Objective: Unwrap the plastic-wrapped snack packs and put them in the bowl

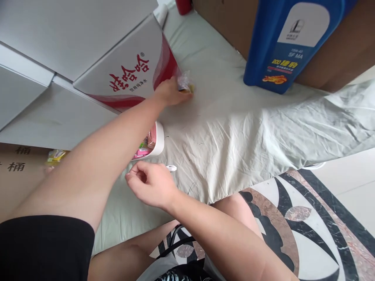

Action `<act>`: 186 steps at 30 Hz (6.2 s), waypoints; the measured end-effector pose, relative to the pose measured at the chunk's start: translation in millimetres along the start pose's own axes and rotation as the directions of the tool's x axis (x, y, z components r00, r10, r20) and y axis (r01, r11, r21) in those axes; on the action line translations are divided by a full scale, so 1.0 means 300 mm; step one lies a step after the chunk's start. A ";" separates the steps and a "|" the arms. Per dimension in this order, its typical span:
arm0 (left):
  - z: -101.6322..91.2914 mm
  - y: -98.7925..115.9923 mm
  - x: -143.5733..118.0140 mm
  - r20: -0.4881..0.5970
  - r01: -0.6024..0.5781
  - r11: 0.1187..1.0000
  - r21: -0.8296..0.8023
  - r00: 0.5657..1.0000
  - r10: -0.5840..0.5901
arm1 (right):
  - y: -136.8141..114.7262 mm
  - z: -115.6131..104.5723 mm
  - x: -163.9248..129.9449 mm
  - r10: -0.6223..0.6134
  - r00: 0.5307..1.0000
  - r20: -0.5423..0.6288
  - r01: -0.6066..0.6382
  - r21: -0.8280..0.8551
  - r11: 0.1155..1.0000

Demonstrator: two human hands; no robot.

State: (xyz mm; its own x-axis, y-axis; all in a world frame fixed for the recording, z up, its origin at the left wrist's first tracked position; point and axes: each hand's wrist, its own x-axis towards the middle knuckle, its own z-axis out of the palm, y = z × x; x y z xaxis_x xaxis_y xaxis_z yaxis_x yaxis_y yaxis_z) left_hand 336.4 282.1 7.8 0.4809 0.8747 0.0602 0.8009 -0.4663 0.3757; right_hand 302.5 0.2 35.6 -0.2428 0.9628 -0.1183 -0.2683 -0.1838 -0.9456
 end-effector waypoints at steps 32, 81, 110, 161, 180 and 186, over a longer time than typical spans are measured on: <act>-0.189 -0.250 -1.371 -0.510 -0.328 0.933 -0.151 0.834 0.210 | 0.174 0.138 -0.068 -0.249 0.946 0.207 0.259 -0.021 0.966; -0.114 -0.481 -1.404 -0.257 -0.056 0.331 -0.942 0.755 -0.603 | 0.194 0.179 -0.130 0.025 0.993 0.117 0.050 -0.593 0.804; -0.101 -0.507 -1.416 -0.241 -0.019 0.395 -0.918 0.819 -0.520 | 0.212 0.076 -0.057 -0.266 0.963 -0.042 0.024 -0.970 0.240; -0.308 -0.332 -1.572 -0.153 -0.131 0.883 -0.451 0.986 0.069 | 0.169 0.122 -0.150 -0.156 0.877 0.454 0.450 -0.891 -0.060; -0.254 -0.410 -1.457 0.264 0.392 0.361 -0.846 0.897 -0.354 | 0.266 0.213 -0.101 -0.311 0.856 0.413 0.408 -0.909 -0.083; -0.263 -0.416 -1.444 0.289 0.418 0.220 -0.881 0.846 -0.448 | 0.236 0.173 -0.073 -0.361 0.834 0.417 0.476 -0.875 0.091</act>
State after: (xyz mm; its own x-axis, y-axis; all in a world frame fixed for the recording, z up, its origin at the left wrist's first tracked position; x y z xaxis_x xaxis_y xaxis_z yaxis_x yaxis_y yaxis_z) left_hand 0.0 -28.3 7.8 0.1512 0.9104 -0.3850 0.0629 0.3798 0.9229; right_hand 240.3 -44.2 -13.1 -0.4941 0.7871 0.3693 0.6754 0.6150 -0.4070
